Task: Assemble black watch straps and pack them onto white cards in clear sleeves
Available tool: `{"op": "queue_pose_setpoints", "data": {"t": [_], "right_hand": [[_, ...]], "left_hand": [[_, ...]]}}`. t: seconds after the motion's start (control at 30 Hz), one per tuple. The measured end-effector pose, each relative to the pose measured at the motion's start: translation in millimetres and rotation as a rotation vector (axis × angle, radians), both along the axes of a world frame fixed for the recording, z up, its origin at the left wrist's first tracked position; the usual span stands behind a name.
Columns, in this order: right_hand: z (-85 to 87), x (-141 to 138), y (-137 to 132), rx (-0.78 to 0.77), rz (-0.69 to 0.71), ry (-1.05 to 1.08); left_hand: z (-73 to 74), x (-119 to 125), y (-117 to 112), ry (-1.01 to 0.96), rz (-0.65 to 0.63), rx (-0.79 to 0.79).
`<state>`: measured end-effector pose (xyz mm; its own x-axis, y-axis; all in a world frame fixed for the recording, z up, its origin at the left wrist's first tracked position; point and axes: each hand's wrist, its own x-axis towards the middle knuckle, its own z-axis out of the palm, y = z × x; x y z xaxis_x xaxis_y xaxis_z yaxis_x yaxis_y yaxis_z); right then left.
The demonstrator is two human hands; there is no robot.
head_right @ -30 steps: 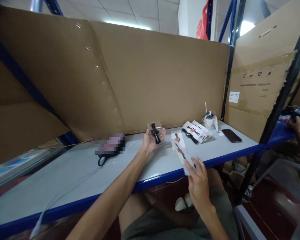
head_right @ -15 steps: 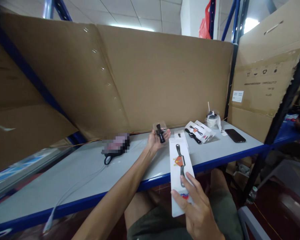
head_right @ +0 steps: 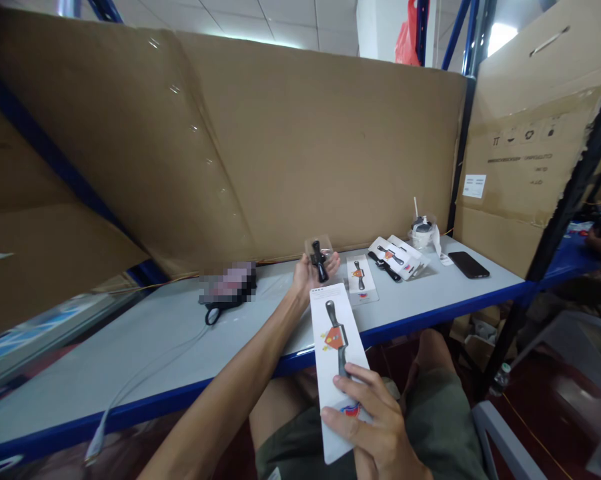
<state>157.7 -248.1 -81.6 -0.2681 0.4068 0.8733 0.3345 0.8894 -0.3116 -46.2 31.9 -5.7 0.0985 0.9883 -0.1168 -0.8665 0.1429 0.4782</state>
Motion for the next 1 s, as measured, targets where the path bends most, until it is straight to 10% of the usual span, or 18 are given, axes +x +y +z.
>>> {"op": "queue_pose_setpoints", "data": {"t": [1.0], "right_hand": [[8.7, 1, -4, 0.036, -0.129, 0.007]], "left_hand": [[14.1, 6, -10, 0.020, -0.019, -0.058]]}}
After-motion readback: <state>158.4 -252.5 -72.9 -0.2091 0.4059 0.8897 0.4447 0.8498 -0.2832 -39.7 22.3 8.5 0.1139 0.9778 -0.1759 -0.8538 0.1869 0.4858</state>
